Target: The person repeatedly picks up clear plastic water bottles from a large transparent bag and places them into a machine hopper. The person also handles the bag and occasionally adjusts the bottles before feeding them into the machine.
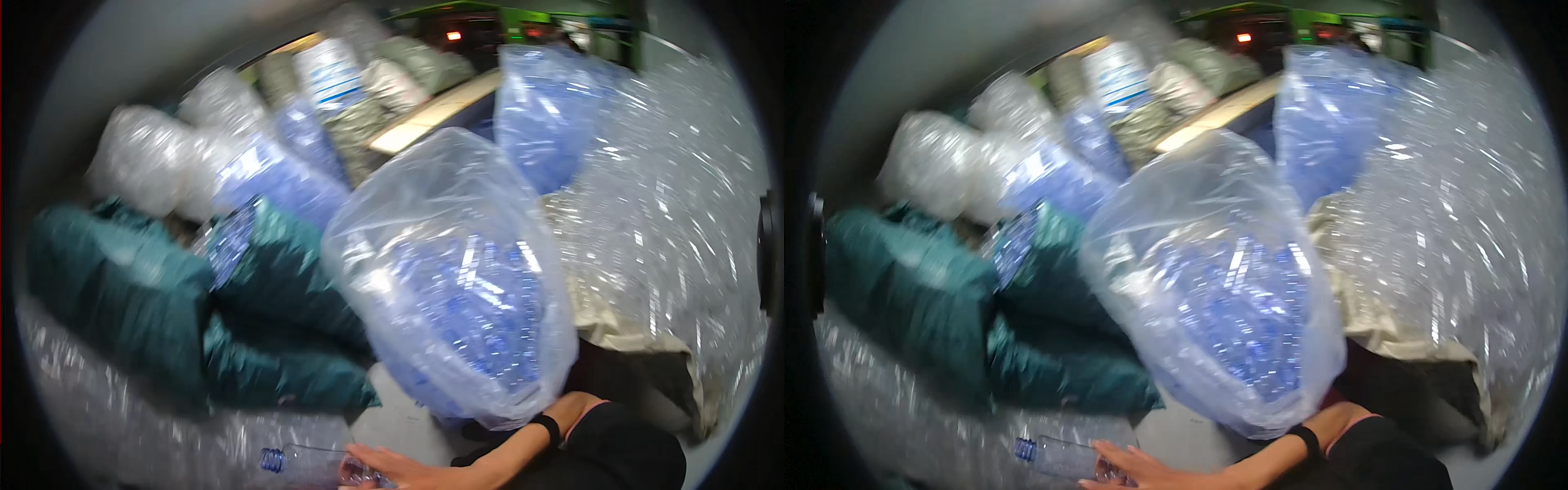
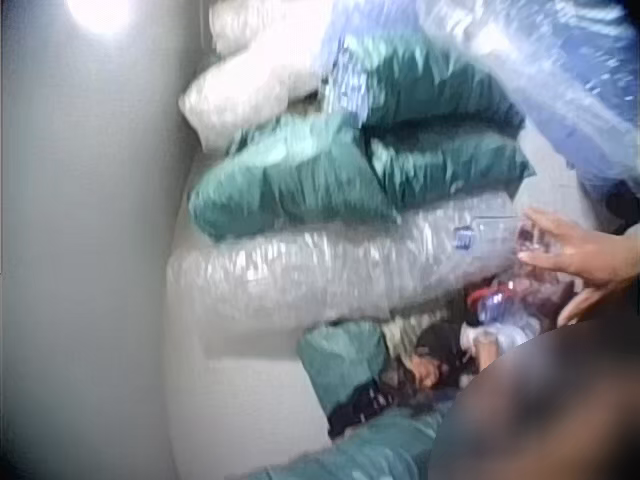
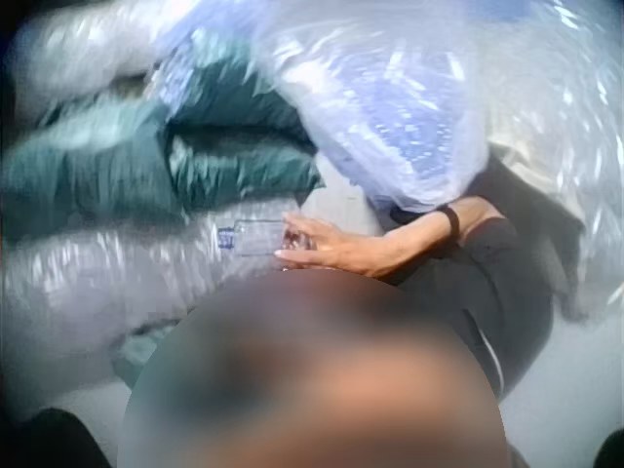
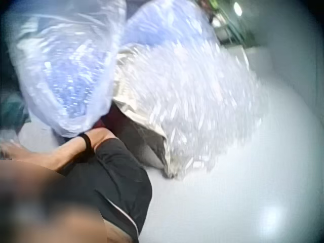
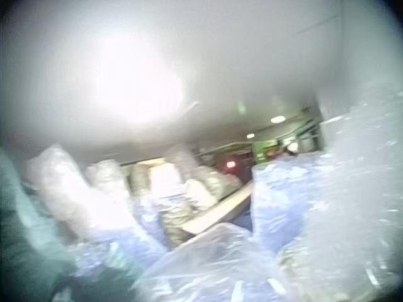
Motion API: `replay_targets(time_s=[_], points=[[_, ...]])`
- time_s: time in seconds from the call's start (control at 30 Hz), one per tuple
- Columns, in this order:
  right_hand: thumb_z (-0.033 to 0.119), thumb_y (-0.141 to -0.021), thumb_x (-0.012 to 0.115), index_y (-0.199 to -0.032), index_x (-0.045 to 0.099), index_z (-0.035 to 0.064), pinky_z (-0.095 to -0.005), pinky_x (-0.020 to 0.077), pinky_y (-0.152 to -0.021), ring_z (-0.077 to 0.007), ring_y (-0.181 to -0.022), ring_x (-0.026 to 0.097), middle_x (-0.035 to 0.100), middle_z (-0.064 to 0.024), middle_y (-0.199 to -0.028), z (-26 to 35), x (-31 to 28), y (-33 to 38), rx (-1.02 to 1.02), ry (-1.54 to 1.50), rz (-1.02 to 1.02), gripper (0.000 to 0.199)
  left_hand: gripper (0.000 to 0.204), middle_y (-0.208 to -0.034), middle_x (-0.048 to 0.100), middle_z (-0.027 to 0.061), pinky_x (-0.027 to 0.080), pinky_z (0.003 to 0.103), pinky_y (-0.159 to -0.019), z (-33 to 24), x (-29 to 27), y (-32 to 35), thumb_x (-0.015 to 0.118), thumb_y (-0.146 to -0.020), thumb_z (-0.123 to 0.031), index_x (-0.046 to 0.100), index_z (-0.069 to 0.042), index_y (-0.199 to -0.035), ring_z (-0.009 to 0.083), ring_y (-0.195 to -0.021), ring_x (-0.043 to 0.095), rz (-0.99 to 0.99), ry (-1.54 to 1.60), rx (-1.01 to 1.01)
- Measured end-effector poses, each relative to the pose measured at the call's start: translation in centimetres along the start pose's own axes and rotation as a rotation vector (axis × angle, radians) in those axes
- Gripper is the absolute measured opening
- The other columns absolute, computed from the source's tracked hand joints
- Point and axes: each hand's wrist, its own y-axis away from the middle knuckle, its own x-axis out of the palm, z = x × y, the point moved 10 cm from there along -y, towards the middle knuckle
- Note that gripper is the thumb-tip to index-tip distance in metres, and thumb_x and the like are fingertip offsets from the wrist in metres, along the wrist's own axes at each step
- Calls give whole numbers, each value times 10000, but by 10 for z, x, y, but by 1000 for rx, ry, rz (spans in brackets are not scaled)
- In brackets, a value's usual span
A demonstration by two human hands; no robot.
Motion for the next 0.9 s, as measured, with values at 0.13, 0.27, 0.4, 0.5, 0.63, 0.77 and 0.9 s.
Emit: replay_targets(time_s=[0.13, 0.27, 0.4, 0.5, 0.63, 0.77, 0.9], points=[[362, -917, 766, -1553, 410, 76, -451, 363, -1152, -421, -1446, 397, 360, -271, -1583, -18, 38, 18, 73, -433, 401, 783, 706, -1314, 488, 301, 412, 535, -1041, 74, -53, 60, 867, -711, -393, 607, 8, -1230, 468, -1229, 472, -185, -211, -218], [322, -938, 755, -1552, 370, 27, -399, 404, -1140, -320, -1384, 490, 450, -187, -1553, -97, 63, 49, 346, -256, 639, 783, 775, -1360, 447, 327, 385, 559, -1074, 112, -125, 137, 894, -673, -447, 605, 16, -1223, 495, -1280, 432, -484, -325, -364], [204, -953, 733, -1590, 328, 78, -408, 461, -1059, -292, -1307, 557, 505, -200, -1491, -176, 91, 97, 826, -579, 446, 765, 757, -1371, 424, 382, 387, 583, -1085, 102, -187, 214, 935, -631, -400, 619, 31, -1168, 541, -1314, 401, -628, -804, -627], [185, -965, 712, -1602, 290, 65, -414, 475, -1030, -309, -1269, 583, 516, -233, -1466, -205, 113, 111, 824, -598, 478, 773, 706, -1392, 401, 404, 393, 584, -1085, 89, -214, 263, 932, -612, -315, 640, 58, -1135, 548, -1361, 356, -668, -956, -823], [197, -969, 706, -1602, 276, 49, -409, 481, -1016, -310, -1245, 597, 530, -230, -1449, -219, 130, 105, 804, -575, 559, 780, 748, -1452, 332, 410, 391, 574, -1092, 69, -231, 314, 959, -594, -327, 631, 61, -1143, 552, -1383, 342, -827, -1048, -972], [225, -968, 708, -1601, 283, 53, -410, 475, -1026, -298, -1217, 602, 543, -220, -1423, -212, 145, 80, 756, -564, 599, 782, 760, -1454, 353, 383, 403, 554, -1077, 59, -240, 341, 970, -585, -263, 636, 7, -1211, 526, -1306, 429, -931, -1163, -906], [259, -968, 712, -1602, 285, 58, -408, 471, -1034, -289, -1199, 605, 550, -211, -1407, -204, 157, 65, 748, -563, 609, 790, 799, -1390, 403, 319, 455, 503, -936, 72, -250, 370, 972, -562, -235, 638, -67, -1268, 445, -1117, 498, -946, -1191, -968]])
